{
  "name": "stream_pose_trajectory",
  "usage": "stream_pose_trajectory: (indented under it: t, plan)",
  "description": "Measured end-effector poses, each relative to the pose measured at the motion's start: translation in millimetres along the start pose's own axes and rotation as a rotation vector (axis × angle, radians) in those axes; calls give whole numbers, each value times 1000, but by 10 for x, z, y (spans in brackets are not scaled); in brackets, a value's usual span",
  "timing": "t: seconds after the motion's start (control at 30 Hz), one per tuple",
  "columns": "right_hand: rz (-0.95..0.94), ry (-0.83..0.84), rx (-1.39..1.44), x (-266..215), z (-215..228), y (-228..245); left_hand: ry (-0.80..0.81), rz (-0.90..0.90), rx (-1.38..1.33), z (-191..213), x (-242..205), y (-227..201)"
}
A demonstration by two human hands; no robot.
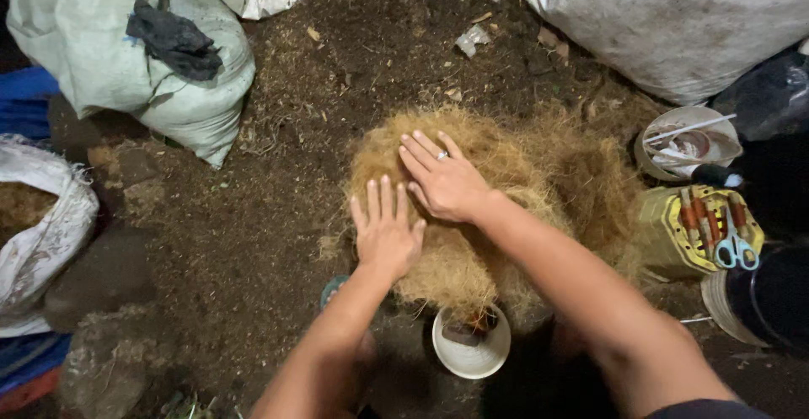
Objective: The person sits on the ground and uses both hands to spread, fluff, and press a pile of coconut fiber on a white circular base. The person repeatedly lifts and rearranges the fiber to form a uniform layer.
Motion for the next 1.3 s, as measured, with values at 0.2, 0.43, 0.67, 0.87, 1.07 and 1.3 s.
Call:
stream_pose_trajectory:
  t: [0.2, 0.43, 0.67, 0.87, 1.07, 1.3]
  plan:
    - [-317, 356, -52, -149, 17, -202, 169, -63, 2, -165, -23, 103]
    - [-249, 186, 289, -140, 224, -292, 142, -19, -26, 75, -103, 147]
    - [-106, 109, 74, -854, 490, -293, -90, -156, -70, 401, -42, -274]
    - [-219, 469, -106, -1047, 292, -275, 94, -327, -33, 242, 60, -507]
    - [-255, 494, -93, -1007, 372, -300, 162, -325, 41, 212, 10, -472]
    - [-307, -218, 200, -443, 636, -533, 28, -276, -47, 198, 43, -461]
Point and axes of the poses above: each hand's wrist, its own x-axis towards the middle knuckle, its own z-axis out of the back of the hand, y = z × x, the point moved 7 cm from there along x, towards the middle knuckle, and after that the axes turned 13 degrees about x, right-handed, at the moved point
